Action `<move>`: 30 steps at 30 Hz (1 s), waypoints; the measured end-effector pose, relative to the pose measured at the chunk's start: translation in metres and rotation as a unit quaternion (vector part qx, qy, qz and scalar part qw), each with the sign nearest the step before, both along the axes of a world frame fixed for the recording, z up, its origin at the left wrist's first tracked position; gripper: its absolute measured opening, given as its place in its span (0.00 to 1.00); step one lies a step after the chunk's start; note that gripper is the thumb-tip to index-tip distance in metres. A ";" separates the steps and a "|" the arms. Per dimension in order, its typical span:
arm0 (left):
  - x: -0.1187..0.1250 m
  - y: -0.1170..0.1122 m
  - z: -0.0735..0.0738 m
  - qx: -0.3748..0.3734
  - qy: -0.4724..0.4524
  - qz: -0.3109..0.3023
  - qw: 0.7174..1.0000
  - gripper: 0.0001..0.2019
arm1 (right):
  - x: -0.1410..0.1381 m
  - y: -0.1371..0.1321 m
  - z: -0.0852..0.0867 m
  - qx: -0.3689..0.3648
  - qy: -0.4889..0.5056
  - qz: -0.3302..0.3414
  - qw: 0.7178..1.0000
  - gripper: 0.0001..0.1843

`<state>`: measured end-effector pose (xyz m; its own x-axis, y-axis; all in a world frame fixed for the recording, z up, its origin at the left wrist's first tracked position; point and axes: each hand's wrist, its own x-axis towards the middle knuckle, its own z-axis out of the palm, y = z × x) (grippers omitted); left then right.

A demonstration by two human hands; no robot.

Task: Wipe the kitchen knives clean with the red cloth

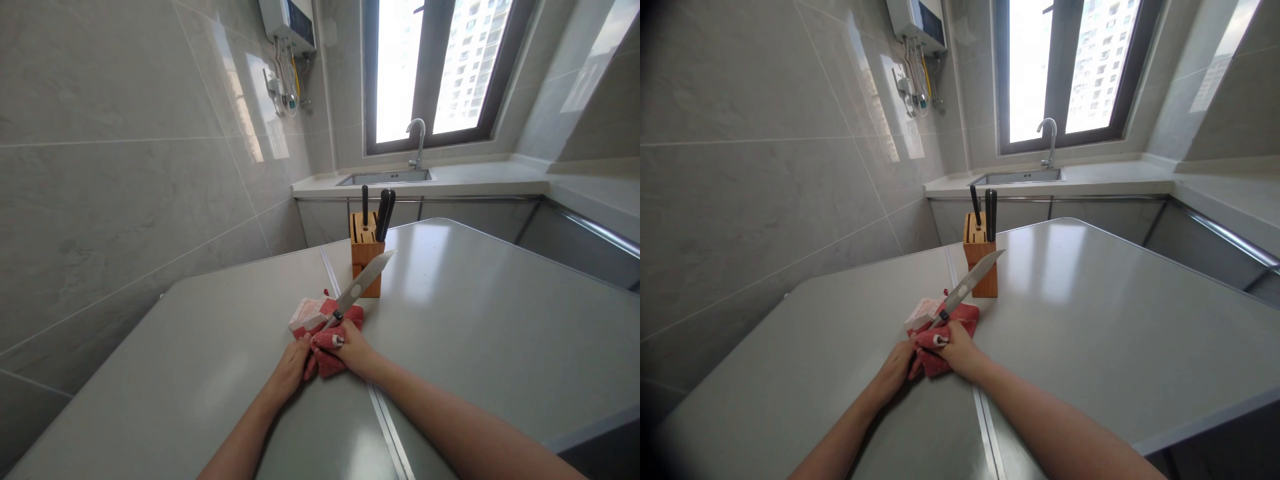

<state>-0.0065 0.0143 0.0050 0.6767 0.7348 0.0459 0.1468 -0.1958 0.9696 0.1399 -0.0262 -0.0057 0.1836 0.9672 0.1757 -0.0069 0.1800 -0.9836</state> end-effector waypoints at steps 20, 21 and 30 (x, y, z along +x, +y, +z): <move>-0.004 0.009 -0.016 -0.059 -0.046 0.008 0.997 0.27 | 0.002 0.004 0.007 0.005 0.123 0.019 0.992 0.16; -0.005 0.009 -0.016 -0.054 -0.048 0.009 0.997 0.27 | 0.002 0.004 0.007 0.006 0.124 0.023 0.992 0.16; -0.004 0.009 -0.010 -0.080 -0.065 -0.009 0.995 0.24 | 0.010 0.007 0.006 0.059 -0.030 0.025 0.997 0.09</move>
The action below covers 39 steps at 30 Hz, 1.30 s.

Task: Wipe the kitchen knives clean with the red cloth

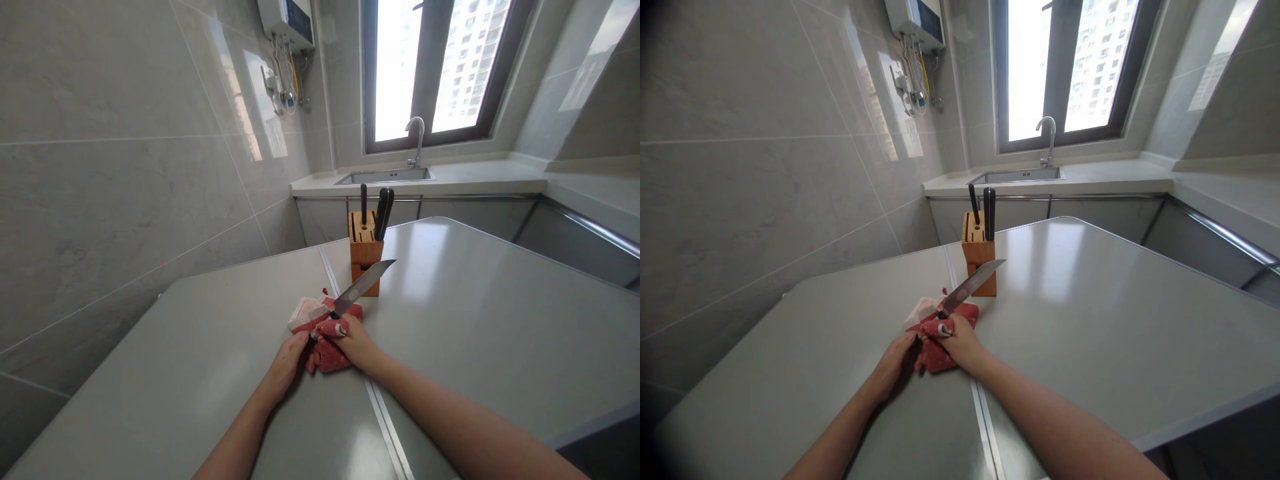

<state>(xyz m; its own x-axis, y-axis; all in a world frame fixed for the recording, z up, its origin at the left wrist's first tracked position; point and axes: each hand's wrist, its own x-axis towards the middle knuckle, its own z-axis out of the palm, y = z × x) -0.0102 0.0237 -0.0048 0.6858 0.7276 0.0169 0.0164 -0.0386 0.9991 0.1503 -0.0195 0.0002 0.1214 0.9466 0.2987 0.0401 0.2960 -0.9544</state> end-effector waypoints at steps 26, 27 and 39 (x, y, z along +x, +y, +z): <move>-0.001 0.001 -0.008 0.010 -0.040 0.120 0.992 0.22 | 0.012 0.008 -0.006 -0.020 -0.125 0.035 0.991 0.10; -0.002 0.001 -0.007 0.009 -0.049 0.121 0.991 0.22 | 0.011 0.008 -0.008 -0.015 -0.127 0.030 0.991 0.10; -0.016 0.014 0.033 0.158 0.008 0.266 0.951 0.24 | 0.006 0.012 -0.021 -0.016 -0.264 -0.055 0.963 0.09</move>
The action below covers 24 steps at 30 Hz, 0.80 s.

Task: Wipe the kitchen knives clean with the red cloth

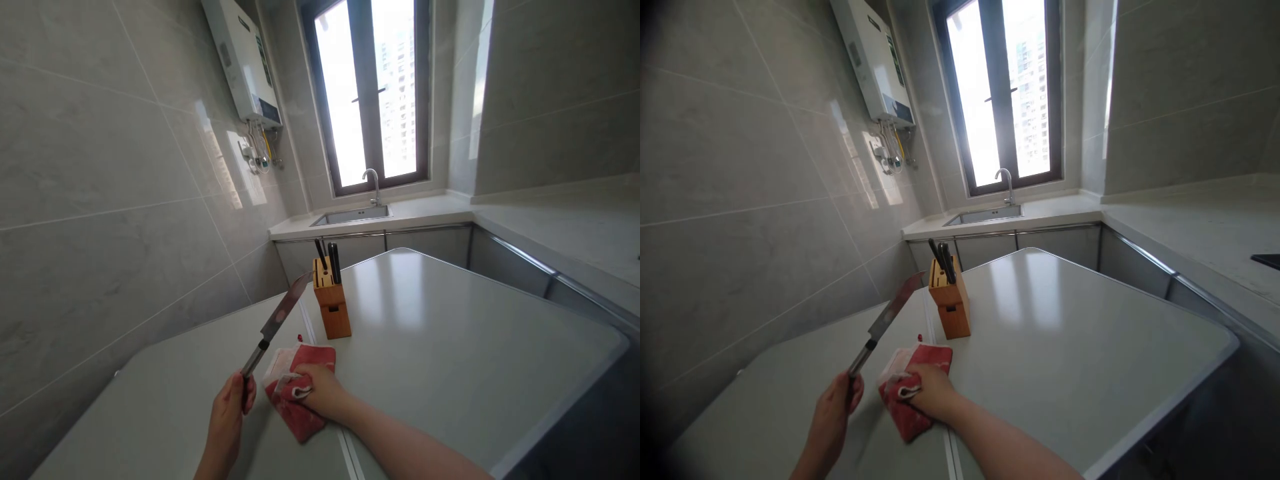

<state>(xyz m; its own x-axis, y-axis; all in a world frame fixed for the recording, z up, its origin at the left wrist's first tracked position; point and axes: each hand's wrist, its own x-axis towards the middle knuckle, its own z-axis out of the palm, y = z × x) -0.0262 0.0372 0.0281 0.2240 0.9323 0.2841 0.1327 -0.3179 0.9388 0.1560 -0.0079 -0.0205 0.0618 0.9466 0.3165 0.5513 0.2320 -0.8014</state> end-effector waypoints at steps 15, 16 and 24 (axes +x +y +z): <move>-0.013 -0.013 0.131 0.226 0.303 0.098 0.921 0.22 | 0.003 -0.003 0.003 0.002 -0.014 0.009 1.000 0.11; -0.008 -0.017 0.139 0.239 0.324 0.100 0.910 0.22 | 0.003 -0.003 0.002 0.003 -0.014 0.008 1.000 0.11; 0.014 -0.033 0.170 0.259 0.436 0.092 0.857 0.22 | 0.002 0.001 -0.002 0.005 -0.016 0.007 1.000 0.12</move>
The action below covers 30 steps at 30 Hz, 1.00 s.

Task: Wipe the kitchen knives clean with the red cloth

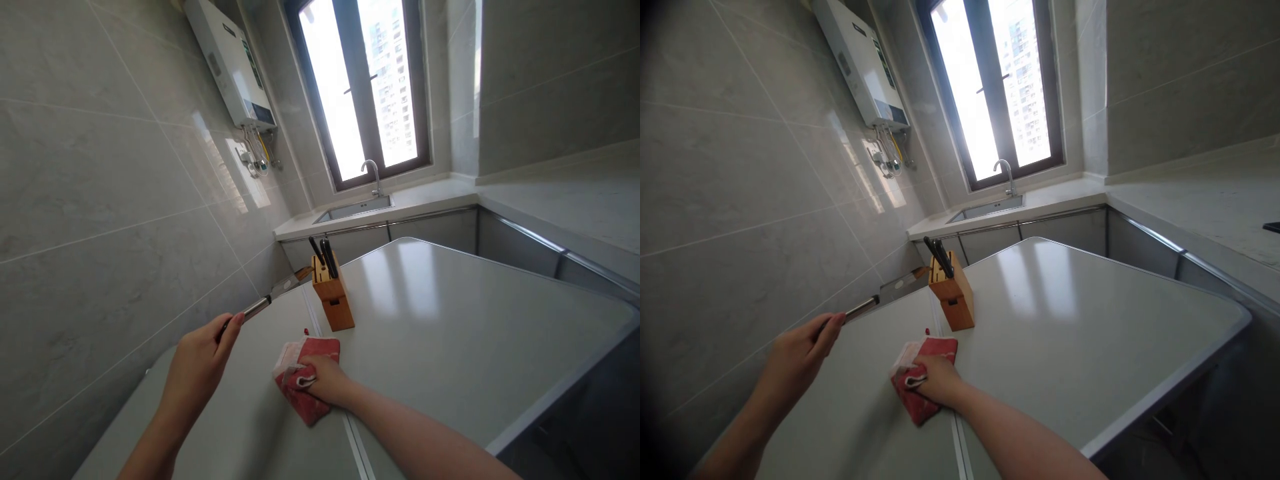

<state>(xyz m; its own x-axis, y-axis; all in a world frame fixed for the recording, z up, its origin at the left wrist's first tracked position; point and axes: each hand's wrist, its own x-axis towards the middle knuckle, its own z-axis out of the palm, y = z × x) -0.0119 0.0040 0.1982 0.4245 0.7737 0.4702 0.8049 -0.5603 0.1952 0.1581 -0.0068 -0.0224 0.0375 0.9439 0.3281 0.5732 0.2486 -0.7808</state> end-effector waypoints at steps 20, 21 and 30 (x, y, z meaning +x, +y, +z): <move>0.110 0.030 0.092 0.207 -0.017 -0.014 0.978 0.22 | 0.002 -0.008 0.010 -0.012 -0.007 0.010 1.000 0.14; 0.117 0.034 0.094 0.208 -0.008 -0.015 0.978 0.22 | 0.002 -0.008 0.010 -0.014 -0.010 0.008 1.000 0.15; 0.161 0.063 0.075 0.143 0.102 -0.005 0.984 0.22 | 0.003 -0.007 0.010 -0.023 -0.016 0.013 1.000 0.14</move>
